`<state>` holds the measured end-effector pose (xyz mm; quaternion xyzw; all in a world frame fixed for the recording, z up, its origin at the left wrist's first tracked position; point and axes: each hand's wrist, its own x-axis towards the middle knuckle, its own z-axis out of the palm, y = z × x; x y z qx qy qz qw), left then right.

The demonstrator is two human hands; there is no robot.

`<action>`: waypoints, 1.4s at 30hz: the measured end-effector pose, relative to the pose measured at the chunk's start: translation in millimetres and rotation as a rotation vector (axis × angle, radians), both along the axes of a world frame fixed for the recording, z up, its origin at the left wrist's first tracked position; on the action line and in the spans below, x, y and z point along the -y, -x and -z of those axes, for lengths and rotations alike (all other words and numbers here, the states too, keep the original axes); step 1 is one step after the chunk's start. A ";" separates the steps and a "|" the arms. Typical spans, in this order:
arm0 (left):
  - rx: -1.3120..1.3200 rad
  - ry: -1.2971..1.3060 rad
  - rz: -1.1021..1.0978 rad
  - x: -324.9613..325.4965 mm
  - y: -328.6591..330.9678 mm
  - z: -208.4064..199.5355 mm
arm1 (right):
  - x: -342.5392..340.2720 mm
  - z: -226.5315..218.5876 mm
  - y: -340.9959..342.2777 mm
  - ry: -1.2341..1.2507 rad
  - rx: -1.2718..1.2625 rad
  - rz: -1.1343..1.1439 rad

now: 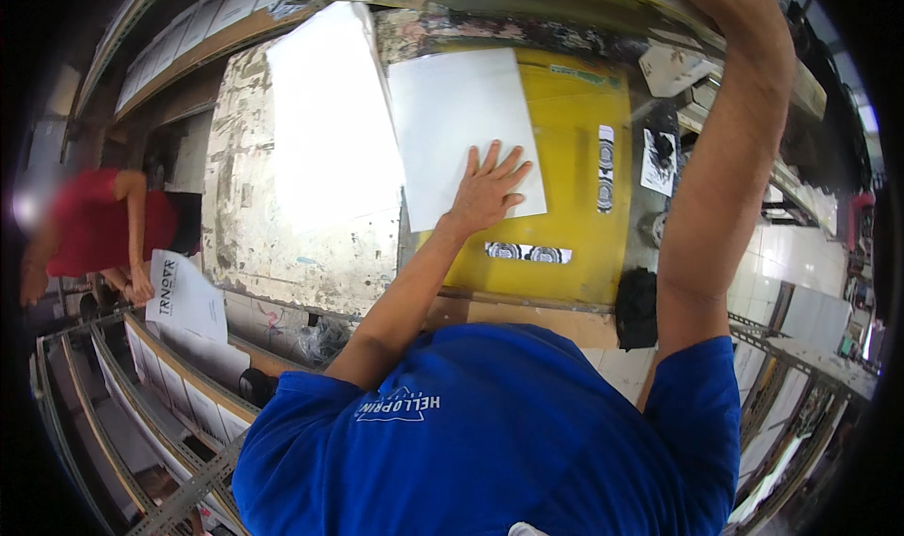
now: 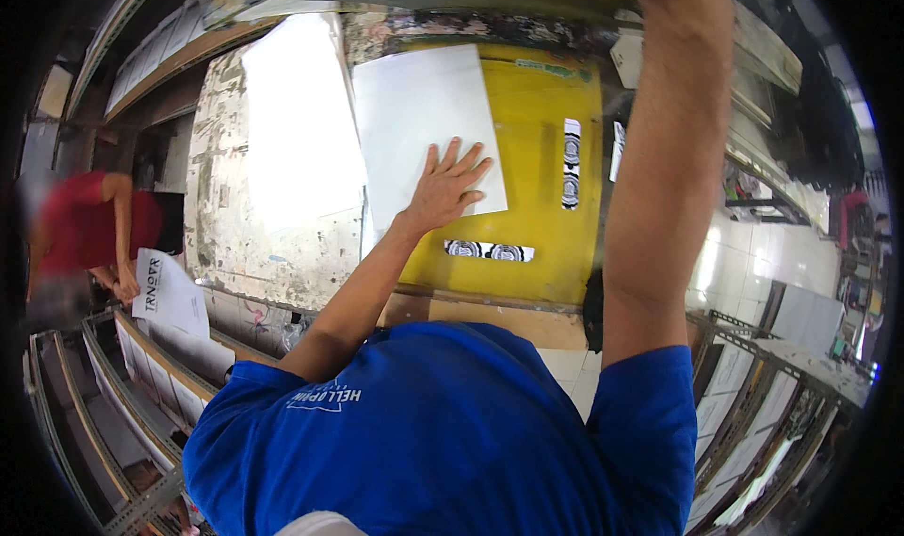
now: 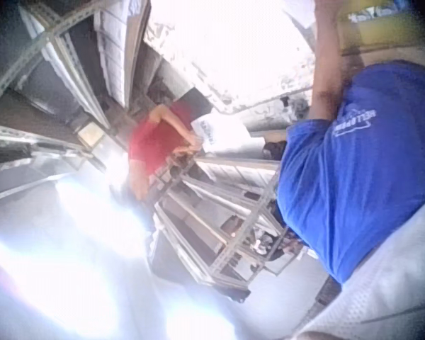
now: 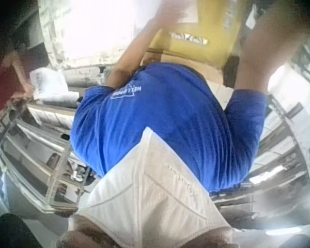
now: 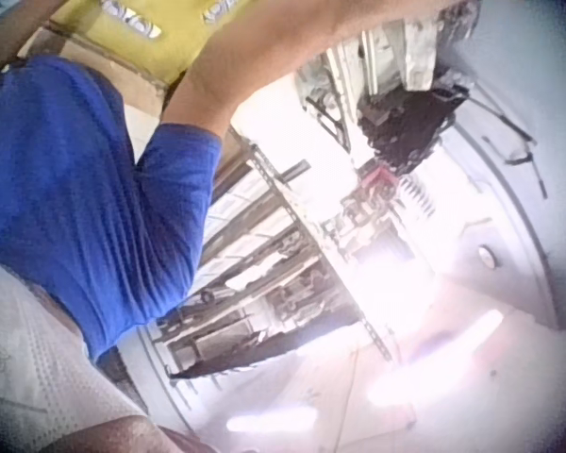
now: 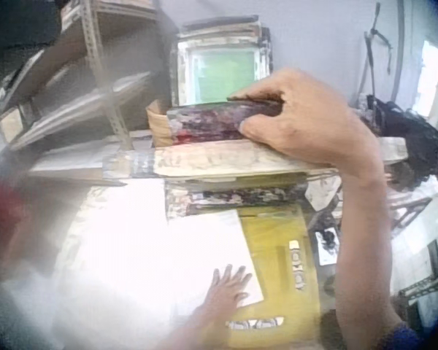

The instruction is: The person performs screen printing by placing sheets of paper under a screen frame, applying ink with a squeegee, lifting the frame, and moving the printed sheets to a stack.

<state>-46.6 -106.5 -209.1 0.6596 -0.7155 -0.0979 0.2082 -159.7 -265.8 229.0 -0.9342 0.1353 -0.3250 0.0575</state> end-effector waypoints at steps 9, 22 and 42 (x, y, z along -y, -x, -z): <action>0.018 -0.059 0.202 34.3 74.2 -4.6 | 10.1 13.6 0.6 0.069 0.087 0.010; 0.050 -0.103 0.246 19.1 95.7 -8.3 | 3.7 7.6 6.2 -0.094 0.019 -0.020; -1.298 0.836 -0.464 -81.7 -9.8 -192.8 | -85.7 135.7 53.1 0.073 0.091 0.095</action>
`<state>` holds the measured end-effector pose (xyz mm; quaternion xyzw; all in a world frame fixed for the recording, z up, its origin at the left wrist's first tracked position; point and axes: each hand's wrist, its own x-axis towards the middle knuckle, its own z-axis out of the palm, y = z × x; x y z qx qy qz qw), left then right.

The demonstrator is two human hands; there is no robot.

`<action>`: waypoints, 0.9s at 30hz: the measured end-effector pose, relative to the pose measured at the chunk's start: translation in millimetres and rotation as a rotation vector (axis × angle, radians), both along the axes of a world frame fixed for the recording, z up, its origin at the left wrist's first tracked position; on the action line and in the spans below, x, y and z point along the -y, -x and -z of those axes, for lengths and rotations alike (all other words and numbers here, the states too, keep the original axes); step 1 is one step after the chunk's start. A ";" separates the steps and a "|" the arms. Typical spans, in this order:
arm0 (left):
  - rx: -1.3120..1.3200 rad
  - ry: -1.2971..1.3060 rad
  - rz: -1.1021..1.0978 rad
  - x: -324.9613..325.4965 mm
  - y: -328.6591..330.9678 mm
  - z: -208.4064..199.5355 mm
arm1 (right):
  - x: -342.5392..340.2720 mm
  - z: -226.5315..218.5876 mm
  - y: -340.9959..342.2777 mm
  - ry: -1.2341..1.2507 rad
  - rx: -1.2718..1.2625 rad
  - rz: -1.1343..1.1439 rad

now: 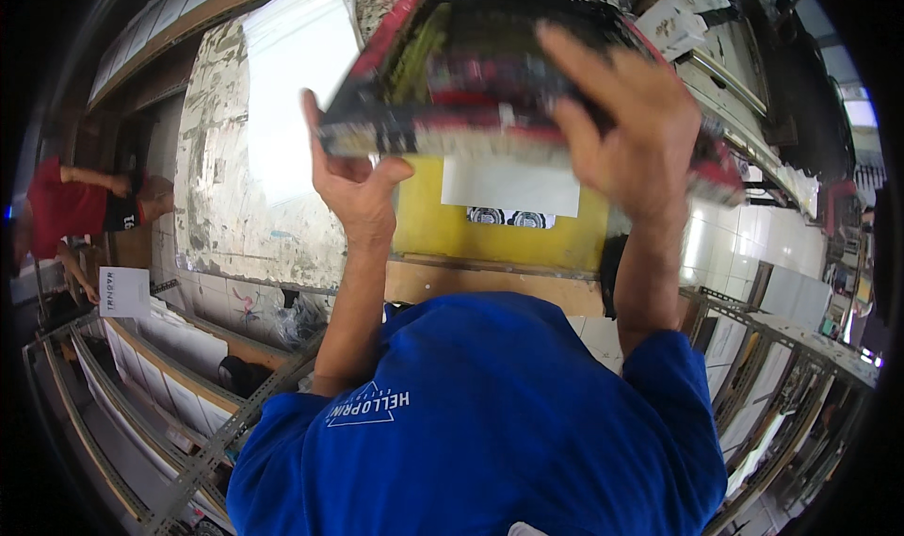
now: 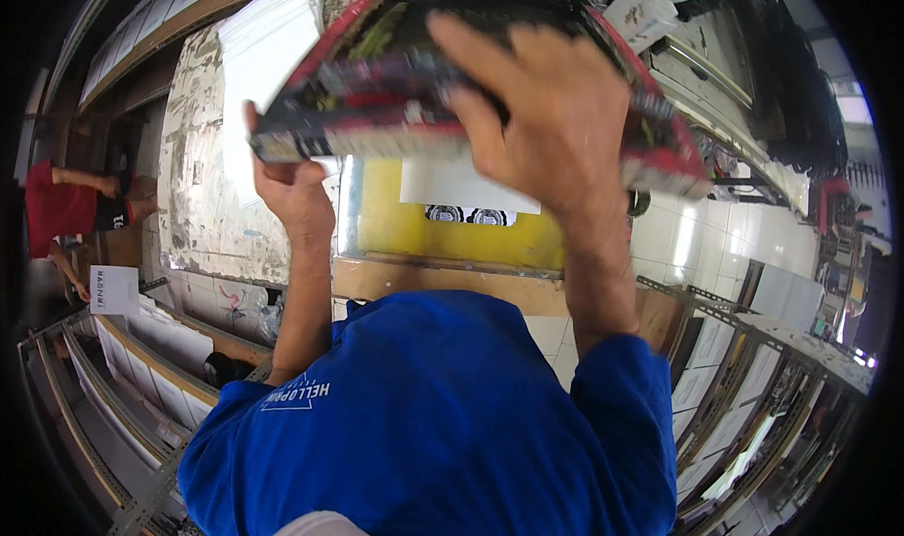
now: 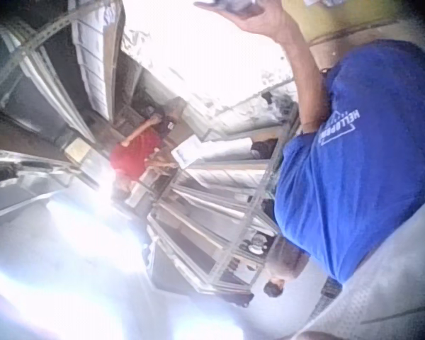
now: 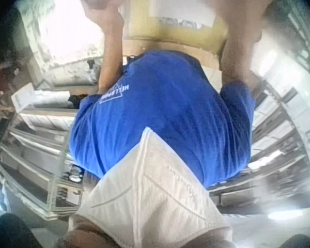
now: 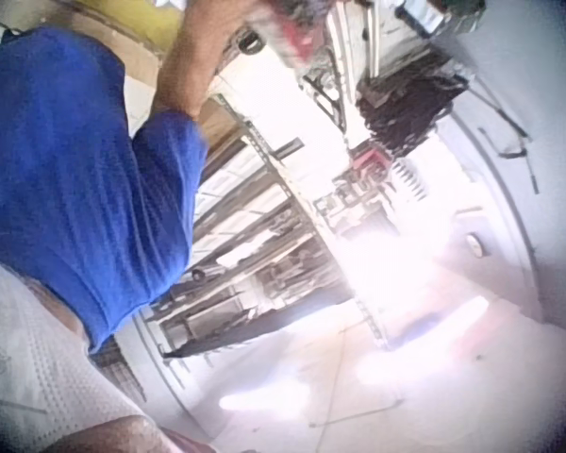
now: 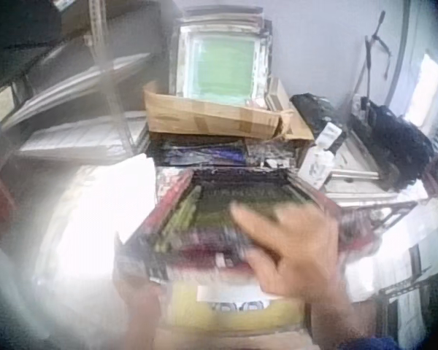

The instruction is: The person performs screen printing by placing sheets of paper under a screen frame, applying ink with a squeegee, lifting the frame, and moving the printed sheets to a stack.

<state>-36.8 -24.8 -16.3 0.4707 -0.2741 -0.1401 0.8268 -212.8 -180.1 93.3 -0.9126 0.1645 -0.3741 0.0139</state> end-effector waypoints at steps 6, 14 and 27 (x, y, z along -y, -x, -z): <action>-0.094 -0.389 0.196 -79.1 6.4 111.9 | -39.2 85.3 22.0 -0.373 -0.139 0.040; 0.693 -0.775 -0.028 -100.9 -0.7 188.1 | -51.6 189.8 21.1 -0.431 -0.513 0.116; 0.692 -0.871 -0.029 -103.6 0.5 182.7 | 81.3 242.9 -45.1 -0.277 -0.279 0.212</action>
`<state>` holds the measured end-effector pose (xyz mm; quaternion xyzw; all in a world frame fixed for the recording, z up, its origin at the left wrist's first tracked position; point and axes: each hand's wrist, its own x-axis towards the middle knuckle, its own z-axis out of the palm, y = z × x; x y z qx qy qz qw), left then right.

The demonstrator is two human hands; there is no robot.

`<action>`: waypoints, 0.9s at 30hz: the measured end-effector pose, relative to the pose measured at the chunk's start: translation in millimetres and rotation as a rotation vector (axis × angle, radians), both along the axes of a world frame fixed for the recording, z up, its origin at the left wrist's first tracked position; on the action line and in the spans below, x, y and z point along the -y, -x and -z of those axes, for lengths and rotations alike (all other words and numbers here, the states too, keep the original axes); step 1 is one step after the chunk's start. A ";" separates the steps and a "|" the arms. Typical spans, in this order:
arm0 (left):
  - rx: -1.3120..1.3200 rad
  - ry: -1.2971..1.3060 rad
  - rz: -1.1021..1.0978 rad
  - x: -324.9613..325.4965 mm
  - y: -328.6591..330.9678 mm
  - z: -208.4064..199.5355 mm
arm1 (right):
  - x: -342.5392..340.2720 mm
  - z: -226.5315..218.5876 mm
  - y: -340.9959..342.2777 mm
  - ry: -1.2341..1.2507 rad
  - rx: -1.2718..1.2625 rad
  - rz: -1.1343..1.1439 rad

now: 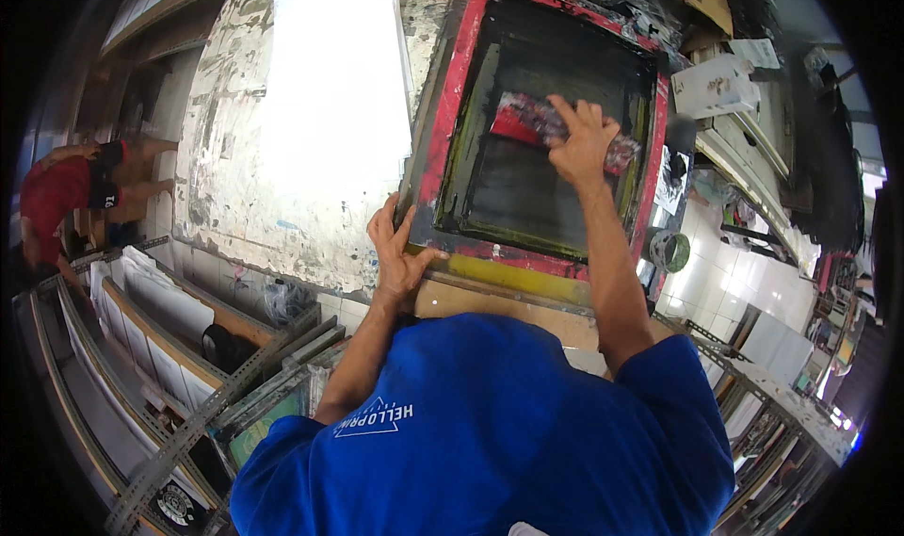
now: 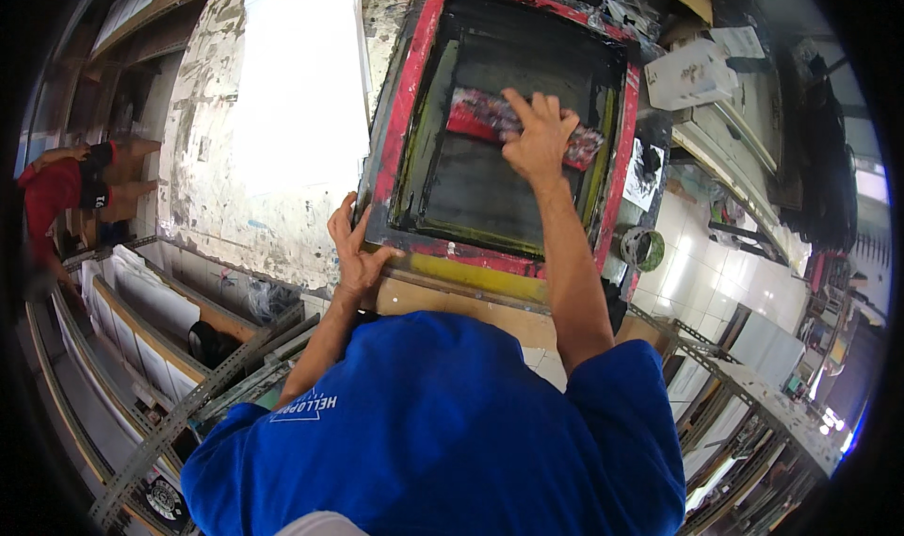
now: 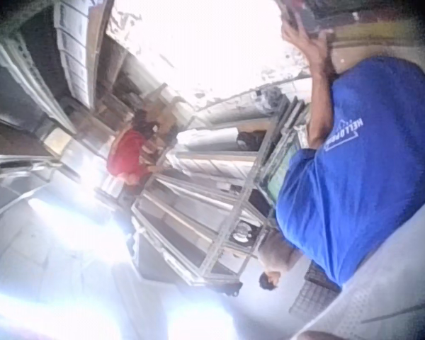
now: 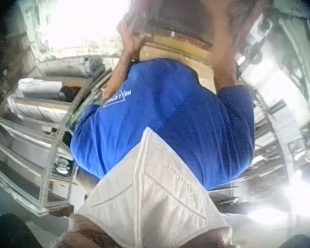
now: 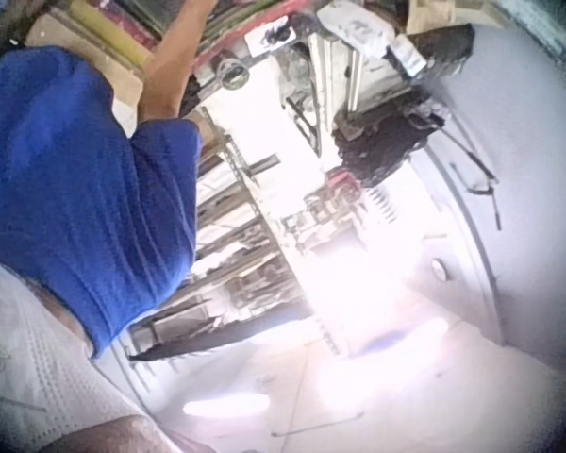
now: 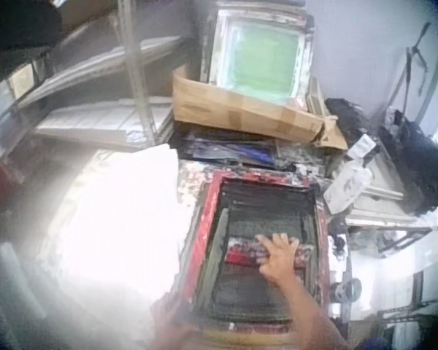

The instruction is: The person performs screen printing by placing sheets of paper under a screen frame, applying ink with a squeegee, lifting the frame, and moving the printed sheets to a stack.

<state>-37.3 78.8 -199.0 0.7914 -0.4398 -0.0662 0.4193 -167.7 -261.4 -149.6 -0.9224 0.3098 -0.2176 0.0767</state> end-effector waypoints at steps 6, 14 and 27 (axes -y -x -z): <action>-0.007 -0.049 -0.017 -2.6 -0.1 1.4 | 90.1 7.5 -47.9 0.134 0.037 -0.006; -0.012 -0.036 -0.004 -3.7 -1.9 2.9 | 175.0 6.5 -87.8 0.201 0.038 -0.068; -0.078 -0.006 -0.009 -6.8 2.6 -1.0 | 198.4 -26.7 -99.3 -0.131 0.216 -0.083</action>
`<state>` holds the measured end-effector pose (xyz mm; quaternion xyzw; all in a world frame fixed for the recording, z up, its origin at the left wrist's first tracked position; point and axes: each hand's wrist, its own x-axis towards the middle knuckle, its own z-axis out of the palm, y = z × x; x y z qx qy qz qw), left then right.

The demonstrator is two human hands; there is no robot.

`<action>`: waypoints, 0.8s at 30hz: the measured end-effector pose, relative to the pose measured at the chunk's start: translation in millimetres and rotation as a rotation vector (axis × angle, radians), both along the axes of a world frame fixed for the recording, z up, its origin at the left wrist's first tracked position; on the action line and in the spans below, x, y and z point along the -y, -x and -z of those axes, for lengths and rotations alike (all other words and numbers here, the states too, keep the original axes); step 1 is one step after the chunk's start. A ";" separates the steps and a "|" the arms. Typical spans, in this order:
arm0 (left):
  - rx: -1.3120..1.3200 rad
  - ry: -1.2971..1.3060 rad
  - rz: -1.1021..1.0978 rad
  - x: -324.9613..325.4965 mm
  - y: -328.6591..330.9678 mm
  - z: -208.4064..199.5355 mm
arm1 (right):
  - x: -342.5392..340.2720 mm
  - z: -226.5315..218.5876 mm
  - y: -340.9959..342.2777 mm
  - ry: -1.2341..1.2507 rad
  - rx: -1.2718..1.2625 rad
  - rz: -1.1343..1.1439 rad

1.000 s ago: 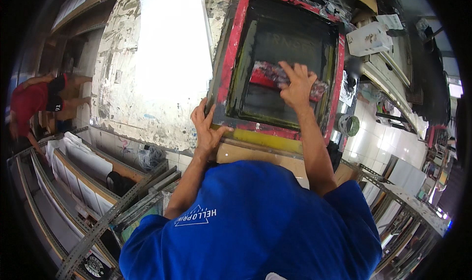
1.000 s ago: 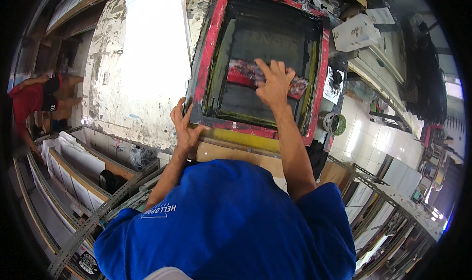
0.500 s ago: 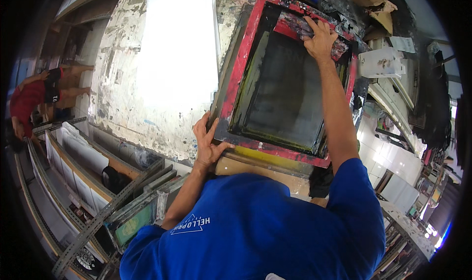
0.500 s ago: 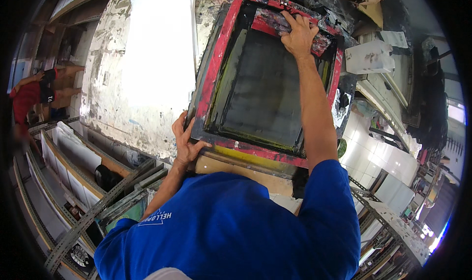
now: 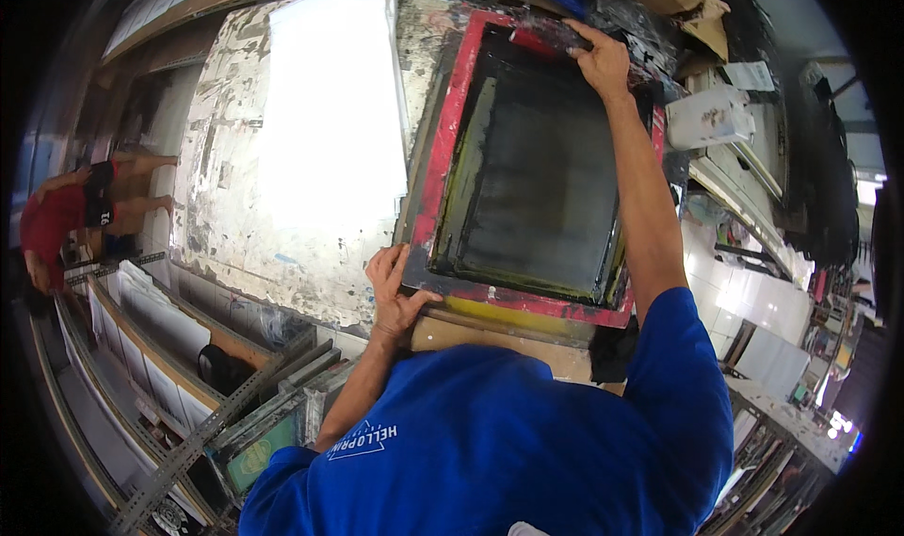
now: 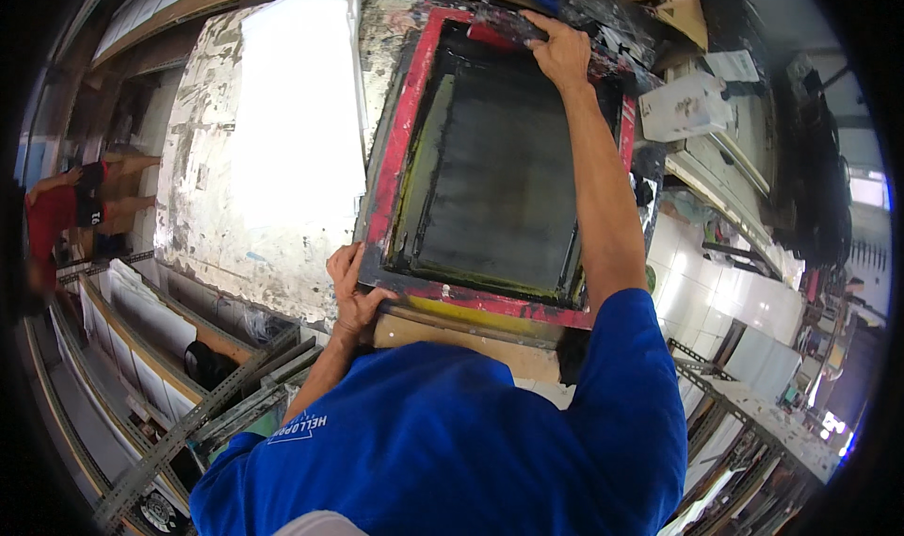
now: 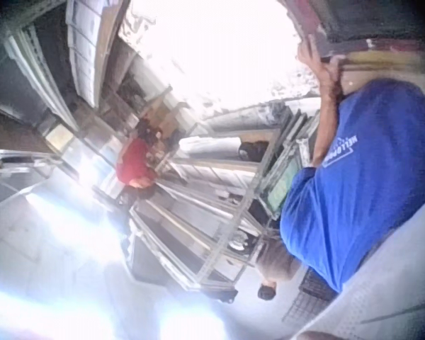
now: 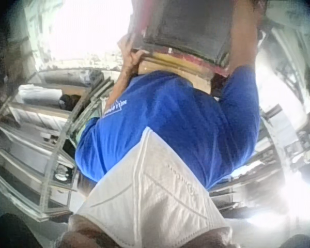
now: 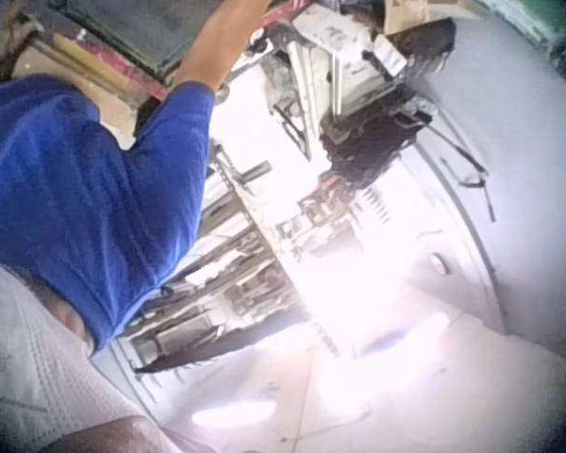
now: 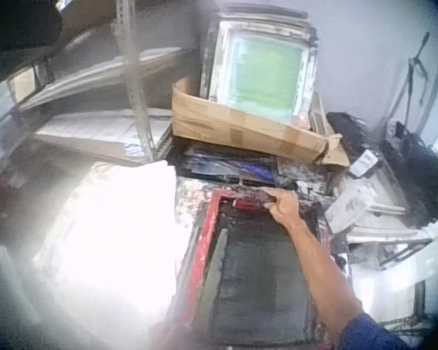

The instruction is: The person performs screen printing by placing sheets of paper under a screen frame, applying ink with a squeegee, lifting the frame, and moving the printed sheets to a stack.

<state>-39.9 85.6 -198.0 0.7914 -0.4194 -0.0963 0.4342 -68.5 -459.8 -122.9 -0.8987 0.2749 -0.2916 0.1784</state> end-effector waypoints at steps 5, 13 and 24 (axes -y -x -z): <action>-0.093 -0.024 -0.046 -1.5 2.6 4.4 | 11.1 -16.4 37.6 -0.366 0.228 0.076; -0.057 0.211 -0.051 7.3 1.3 -15.4 | -117.4 -73.3 117.3 -0.759 0.327 0.075; -0.279 0.666 -0.204 77.2 -13.1 -122.6 | -304.8 -212.0 148.3 0.257 -0.156 -0.044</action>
